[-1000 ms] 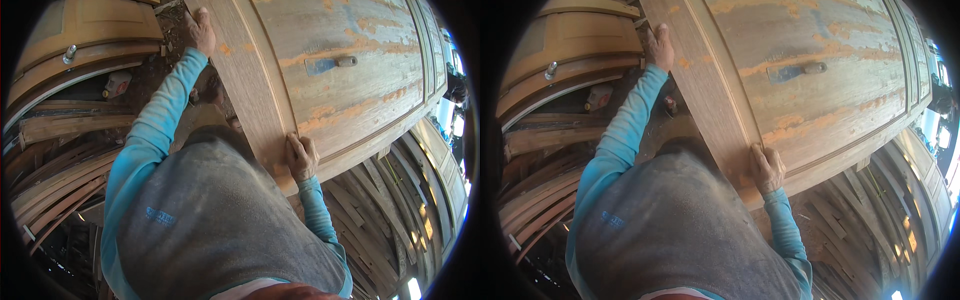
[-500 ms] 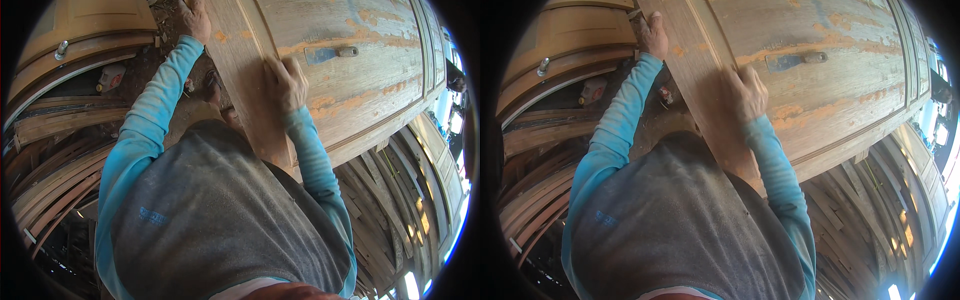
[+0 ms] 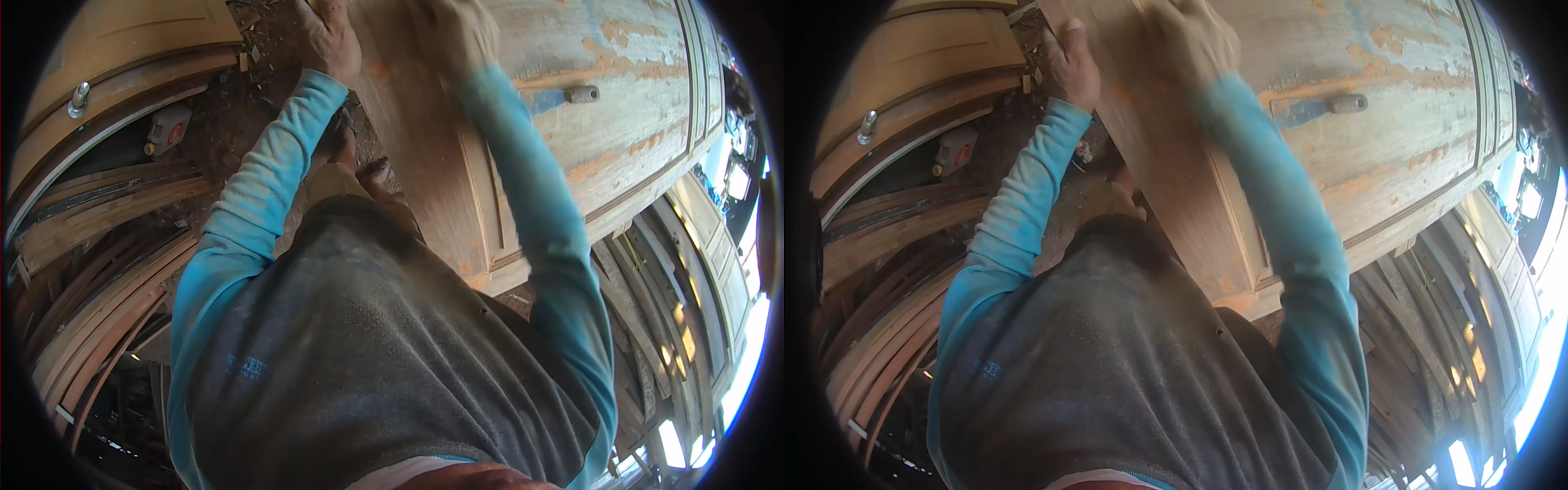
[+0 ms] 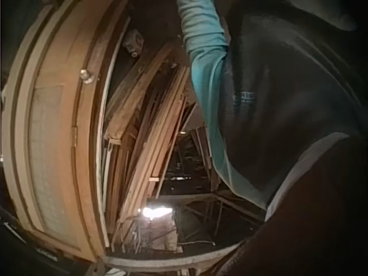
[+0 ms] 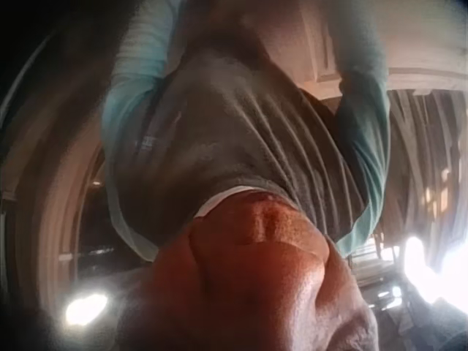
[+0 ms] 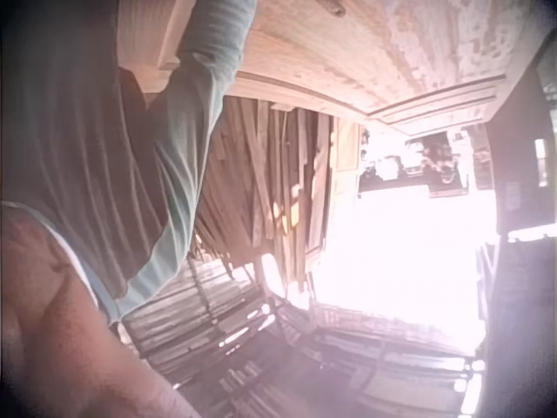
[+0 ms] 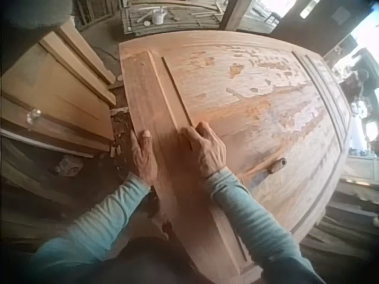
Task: The person sands a wooden door with a sanding block and uses a scraper tool to remove residual finish from the surface.
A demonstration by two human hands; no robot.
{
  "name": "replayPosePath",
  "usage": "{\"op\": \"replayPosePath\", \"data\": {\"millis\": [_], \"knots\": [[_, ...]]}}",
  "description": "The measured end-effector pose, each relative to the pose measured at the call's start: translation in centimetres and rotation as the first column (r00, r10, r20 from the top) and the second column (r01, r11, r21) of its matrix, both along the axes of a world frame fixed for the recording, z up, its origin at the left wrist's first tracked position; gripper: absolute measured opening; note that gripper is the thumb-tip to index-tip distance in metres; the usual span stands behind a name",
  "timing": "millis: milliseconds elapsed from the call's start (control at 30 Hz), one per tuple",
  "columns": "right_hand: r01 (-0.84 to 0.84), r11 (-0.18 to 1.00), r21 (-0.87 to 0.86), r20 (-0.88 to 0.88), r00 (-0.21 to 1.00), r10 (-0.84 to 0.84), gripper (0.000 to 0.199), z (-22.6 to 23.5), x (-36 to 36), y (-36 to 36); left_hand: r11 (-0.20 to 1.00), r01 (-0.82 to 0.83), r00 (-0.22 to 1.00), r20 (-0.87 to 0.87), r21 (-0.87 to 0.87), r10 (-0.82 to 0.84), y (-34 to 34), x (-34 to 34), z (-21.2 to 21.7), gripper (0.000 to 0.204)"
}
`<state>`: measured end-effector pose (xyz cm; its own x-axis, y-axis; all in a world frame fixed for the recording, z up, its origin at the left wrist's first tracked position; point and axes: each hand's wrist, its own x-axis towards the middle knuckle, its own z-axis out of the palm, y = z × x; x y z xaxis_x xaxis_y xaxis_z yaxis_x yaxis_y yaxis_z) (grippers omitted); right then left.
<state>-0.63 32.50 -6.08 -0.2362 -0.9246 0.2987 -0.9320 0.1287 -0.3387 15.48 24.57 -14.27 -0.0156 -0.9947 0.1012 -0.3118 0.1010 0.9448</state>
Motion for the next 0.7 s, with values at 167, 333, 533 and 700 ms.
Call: {"op": "replayPosePath", "data": {"millis": [167,333,533,700], "knots": [[0.018,0.991,-0.130,0.110,0.994,-0.004,0.015,0.3,-2.1,-7.4,0.995,0.071,0.997,0.015,0.075,-0.072,-1.4,-1.0,-2.3,0.086],[0.043,0.999,0.005,0.282,0.958,-0.042,0.016,2.1,1.3,8.5,0.988,0.060,0.997,0.046,0.140,-0.067,-4.0,0.1,-2.5,0.098],[0.142,0.988,0.056,0.166,0.975,-0.150,0.027,2.5,5.8,36.5,0.989,-0.003,0.999,0.034,0.149,-0.002,-4.1,-0.5,-1.7,0.096],[0.138,0.990,0.001,0.161,0.977,-0.136,0.019,1.5,4.7,29.1,0.993,-0.016,0.981,0.194,0.117,-0.007,-5.3,-1.0,-0.8,0.090]]}}
